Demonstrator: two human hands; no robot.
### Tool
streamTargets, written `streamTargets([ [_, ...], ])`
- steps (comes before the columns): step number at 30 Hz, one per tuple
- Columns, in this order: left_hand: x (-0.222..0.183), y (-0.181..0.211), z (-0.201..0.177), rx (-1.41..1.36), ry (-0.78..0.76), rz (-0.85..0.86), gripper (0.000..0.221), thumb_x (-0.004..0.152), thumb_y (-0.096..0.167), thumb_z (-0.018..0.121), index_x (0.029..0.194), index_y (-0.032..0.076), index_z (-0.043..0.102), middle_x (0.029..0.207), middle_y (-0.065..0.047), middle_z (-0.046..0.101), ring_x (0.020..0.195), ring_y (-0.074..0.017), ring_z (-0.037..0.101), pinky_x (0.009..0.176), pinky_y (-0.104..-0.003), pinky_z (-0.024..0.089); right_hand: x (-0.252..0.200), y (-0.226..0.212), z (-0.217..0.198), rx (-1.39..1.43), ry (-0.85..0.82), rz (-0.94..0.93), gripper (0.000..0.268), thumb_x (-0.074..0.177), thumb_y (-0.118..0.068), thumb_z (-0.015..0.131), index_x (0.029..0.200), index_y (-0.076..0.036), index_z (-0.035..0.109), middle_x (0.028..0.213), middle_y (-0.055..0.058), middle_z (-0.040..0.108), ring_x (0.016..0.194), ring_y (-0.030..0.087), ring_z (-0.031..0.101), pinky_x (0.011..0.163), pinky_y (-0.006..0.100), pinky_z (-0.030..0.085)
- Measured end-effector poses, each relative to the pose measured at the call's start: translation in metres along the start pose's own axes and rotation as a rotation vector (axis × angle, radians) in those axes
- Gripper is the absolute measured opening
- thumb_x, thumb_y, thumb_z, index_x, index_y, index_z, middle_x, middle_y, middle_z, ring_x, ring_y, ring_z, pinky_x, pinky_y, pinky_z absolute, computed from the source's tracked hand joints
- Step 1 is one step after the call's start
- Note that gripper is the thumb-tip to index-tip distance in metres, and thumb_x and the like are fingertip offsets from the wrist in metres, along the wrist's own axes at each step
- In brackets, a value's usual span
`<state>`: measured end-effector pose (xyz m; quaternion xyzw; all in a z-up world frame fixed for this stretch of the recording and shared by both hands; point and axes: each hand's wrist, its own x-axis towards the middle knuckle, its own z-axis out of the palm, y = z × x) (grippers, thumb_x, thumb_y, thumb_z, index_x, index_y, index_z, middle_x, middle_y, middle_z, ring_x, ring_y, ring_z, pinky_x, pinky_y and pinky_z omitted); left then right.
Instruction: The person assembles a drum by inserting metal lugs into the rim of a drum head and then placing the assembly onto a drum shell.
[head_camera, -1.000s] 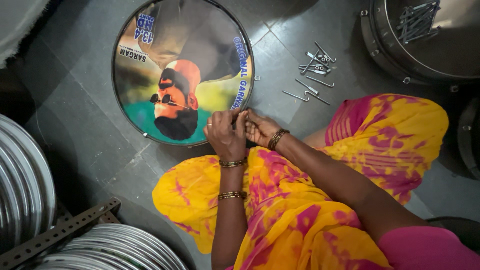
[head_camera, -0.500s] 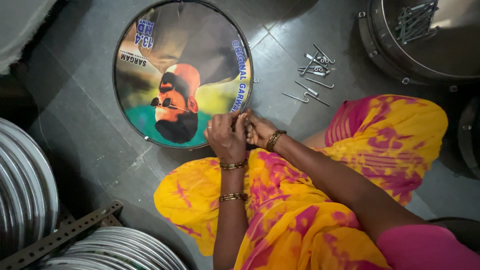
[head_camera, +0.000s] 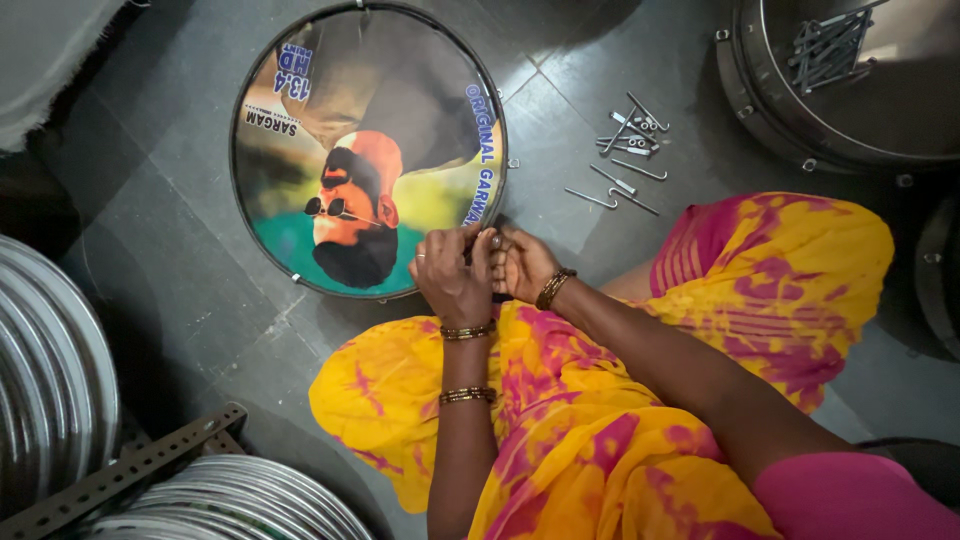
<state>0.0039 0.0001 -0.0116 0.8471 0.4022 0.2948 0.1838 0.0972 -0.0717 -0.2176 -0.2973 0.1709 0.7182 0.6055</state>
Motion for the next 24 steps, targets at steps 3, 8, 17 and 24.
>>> streamTargets([
  [3, 0.001, 0.000, 0.001, 0.008, -0.009, -0.015, 0.017, 0.088, 0.031, 0.081, 0.096, 0.018, 0.076, 0.093, -0.001, 0.067, 0.092, -0.0252, 0.063, 0.082, -0.043, 0.043, 0.005, -0.001, -0.003, 0.100, -0.148, -0.065, 0.032, 0.107, -0.039, 0.051, 0.092, -0.015, 0.066, 0.075, -0.001, 0.067, 0.068, 0.018, 0.065, 0.075, 0.037, 0.059],
  [8, 0.000, 0.000, 0.002, 0.025, -0.020, -0.022, 0.016, 0.087, 0.031, 0.081, 0.096, 0.019, 0.076, 0.091, -0.001, 0.067, 0.091, -0.0250, 0.063, 0.082, -0.042, 0.043, 0.012, -0.002, -0.007, 0.063, -0.134, -0.024, 0.040, 0.104, -0.049, 0.051, 0.083, -0.017, 0.065, 0.070, -0.002, 0.068, 0.060, 0.017, 0.064, 0.062, 0.036, 0.054],
  [17, 0.001, 0.001, 0.003, 0.027, -0.002, 0.002, 0.017, 0.088, 0.031, 0.081, 0.098, 0.018, 0.076, 0.094, -0.002, 0.067, 0.093, -0.0258, 0.063, 0.082, -0.042, 0.043, 0.000, -0.003, -0.007, 0.019, -0.064, -0.072, 0.019, 0.102, -0.025, 0.057, 0.105, -0.010, 0.068, 0.094, 0.006, 0.076, 0.088, 0.020, 0.073, 0.083, 0.038, 0.060],
  [24, 0.000, 0.002, 0.001, 0.021, 0.002, -0.006, 0.017, 0.086, 0.030, 0.082, 0.096, 0.017, 0.076, 0.091, -0.001, 0.066, 0.090, -0.0250, 0.063, 0.081, -0.042, 0.042, -0.002, -0.001, -0.008, 0.083, -0.078, -0.116, 0.016, 0.105, -0.020, 0.056, 0.108, -0.008, 0.066, 0.094, 0.006, 0.074, 0.088, 0.019, 0.074, 0.087, 0.038, 0.062],
])
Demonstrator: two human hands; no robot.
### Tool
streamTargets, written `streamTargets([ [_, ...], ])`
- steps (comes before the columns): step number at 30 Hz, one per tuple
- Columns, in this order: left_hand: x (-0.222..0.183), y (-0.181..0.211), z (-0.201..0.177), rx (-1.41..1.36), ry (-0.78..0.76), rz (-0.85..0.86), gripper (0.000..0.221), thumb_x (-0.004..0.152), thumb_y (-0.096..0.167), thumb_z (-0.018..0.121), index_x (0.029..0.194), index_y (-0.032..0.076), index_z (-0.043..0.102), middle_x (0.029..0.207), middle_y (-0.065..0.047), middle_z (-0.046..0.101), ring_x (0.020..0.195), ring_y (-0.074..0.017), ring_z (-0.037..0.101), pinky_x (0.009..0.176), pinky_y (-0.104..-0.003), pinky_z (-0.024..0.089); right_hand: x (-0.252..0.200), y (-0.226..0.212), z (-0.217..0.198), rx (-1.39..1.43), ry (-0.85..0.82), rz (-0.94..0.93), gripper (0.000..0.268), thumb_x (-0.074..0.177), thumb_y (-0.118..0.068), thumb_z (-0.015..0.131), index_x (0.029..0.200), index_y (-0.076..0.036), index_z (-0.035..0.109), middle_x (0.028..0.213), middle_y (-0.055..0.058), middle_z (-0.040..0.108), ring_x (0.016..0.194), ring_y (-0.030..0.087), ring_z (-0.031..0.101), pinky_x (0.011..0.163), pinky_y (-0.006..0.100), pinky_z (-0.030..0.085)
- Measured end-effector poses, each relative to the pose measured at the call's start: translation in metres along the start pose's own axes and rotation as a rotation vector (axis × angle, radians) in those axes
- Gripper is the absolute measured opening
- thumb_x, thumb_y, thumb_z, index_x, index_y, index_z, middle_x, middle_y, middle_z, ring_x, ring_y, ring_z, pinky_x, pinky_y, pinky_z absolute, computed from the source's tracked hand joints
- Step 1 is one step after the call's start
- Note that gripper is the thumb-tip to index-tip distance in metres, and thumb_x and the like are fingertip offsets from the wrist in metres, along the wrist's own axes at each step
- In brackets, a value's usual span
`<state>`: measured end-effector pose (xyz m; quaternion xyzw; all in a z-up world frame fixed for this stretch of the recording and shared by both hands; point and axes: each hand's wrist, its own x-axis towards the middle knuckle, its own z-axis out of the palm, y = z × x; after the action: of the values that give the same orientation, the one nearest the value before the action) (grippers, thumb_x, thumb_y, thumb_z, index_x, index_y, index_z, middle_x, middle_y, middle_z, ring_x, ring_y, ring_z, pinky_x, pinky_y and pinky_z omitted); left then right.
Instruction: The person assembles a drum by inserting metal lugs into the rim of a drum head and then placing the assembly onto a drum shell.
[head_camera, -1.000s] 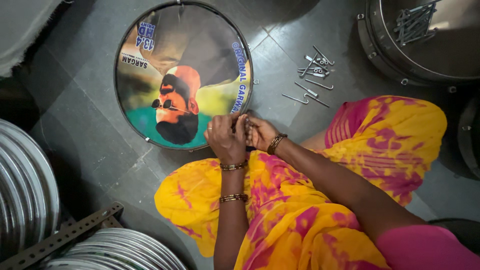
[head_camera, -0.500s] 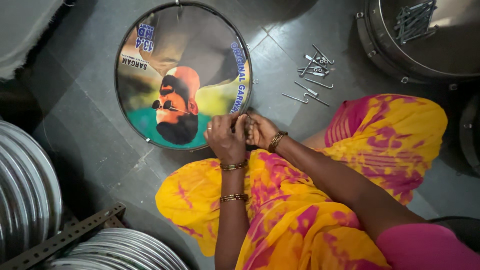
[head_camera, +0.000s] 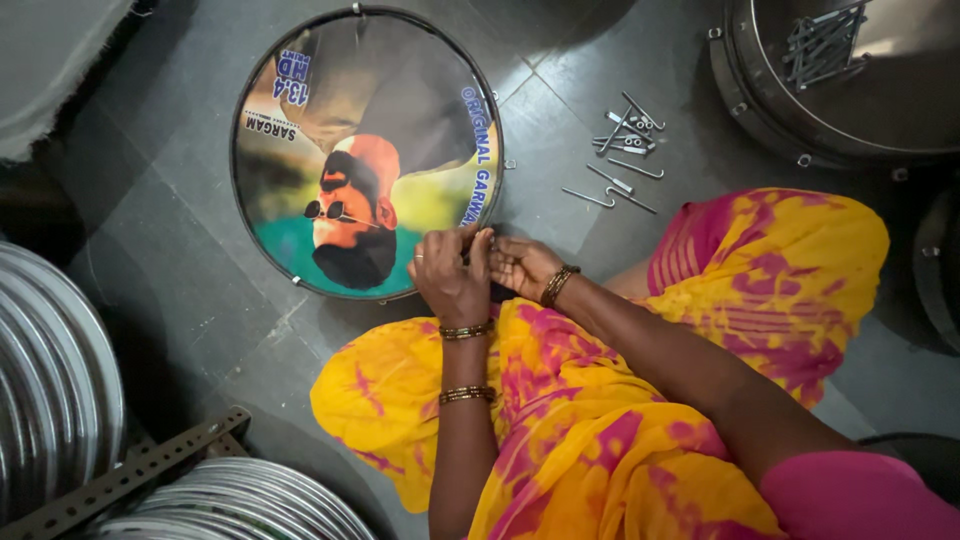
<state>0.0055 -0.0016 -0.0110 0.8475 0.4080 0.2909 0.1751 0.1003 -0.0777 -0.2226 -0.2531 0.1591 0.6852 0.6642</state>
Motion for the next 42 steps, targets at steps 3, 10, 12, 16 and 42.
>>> streamTargets([
  [3, 0.001, 0.001, 0.000, -0.018, -0.010, -0.009, 0.016, 0.087, 0.029, 0.082, 0.096, 0.017, 0.075, 0.090, 0.000, 0.066, 0.090, -0.0241, 0.063, 0.082, -0.042, 0.043, 0.000, -0.001, -0.004, -0.022, 0.003, -0.030, 0.020, 0.105, -0.026, 0.058, 0.108, -0.010, 0.069, 0.088, 0.004, 0.073, 0.081, 0.017, 0.072, 0.080, 0.037, 0.062],
  [10, 0.001, 0.002, -0.003, -0.010, -0.010, 0.012, 0.017, 0.087, 0.029, 0.081, 0.097, 0.017, 0.075, 0.093, 0.000, 0.067, 0.092, -0.0257, 0.063, 0.082, -0.042, 0.043, 0.000, -0.003, -0.003, -0.036, 0.002, -0.076, 0.013, 0.105, -0.020, 0.063, 0.108, -0.008, 0.069, 0.089, 0.003, 0.072, 0.082, 0.016, 0.072, 0.082, 0.036, 0.061],
  [12, 0.001, 0.002, -0.002, 0.000, -0.004, 0.014, 0.017, 0.087, 0.029, 0.081, 0.097, 0.017, 0.075, 0.093, -0.001, 0.067, 0.093, -0.0259, 0.063, 0.082, -0.042, 0.042, 0.000, -0.003, 0.001, 0.009, 0.003, -0.052, 0.015, 0.105, -0.022, 0.062, 0.107, -0.009, 0.069, 0.087, 0.002, 0.072, 0.081, 0.015, 0.072, 0.082, 0.036, 0.062],
  [16, 0.002, 0.001, 0.000, 0.001, -0.012, 0.002, 0.017, 0.087, 0.029, 0.082, 0.096, 0.017, 0.075, 0.091, -0.002, 0.066, 0.091, -0.0261, 0.062, 0.081, -0.043, 0.042, -0.002, -0.005, 0.009, 0.013, -0.048, -0.023, 0.019, 0.104, -0.028, 0.062, 0.105, -0.011, 0.068, 0.087, 0.002, 0.072, 0.081, 0.017, 0.073, 0.080, 0.037, 0.062],
  [42, 0.002, 0.001, 0.000, 0.004, -0.002, 0.011, 0.017, 0.089, 0.030, 0.080, 0.098, 0.017, 0.076, 0.093, -0.002, 0.067, 0.092, -0.0261, 0.063, 0.082, -0.042, 0.042, -0.003, 0.000, 0.008, 0.002, -0.087, -0.081, 0.016, 0.109, -0.027, 0.060, 0.108, -0.012, 0.067, 0.085, 0.002, 0.070, 0.075, 0.017, 0.071, 0.077, 0.039, 0.064],
])
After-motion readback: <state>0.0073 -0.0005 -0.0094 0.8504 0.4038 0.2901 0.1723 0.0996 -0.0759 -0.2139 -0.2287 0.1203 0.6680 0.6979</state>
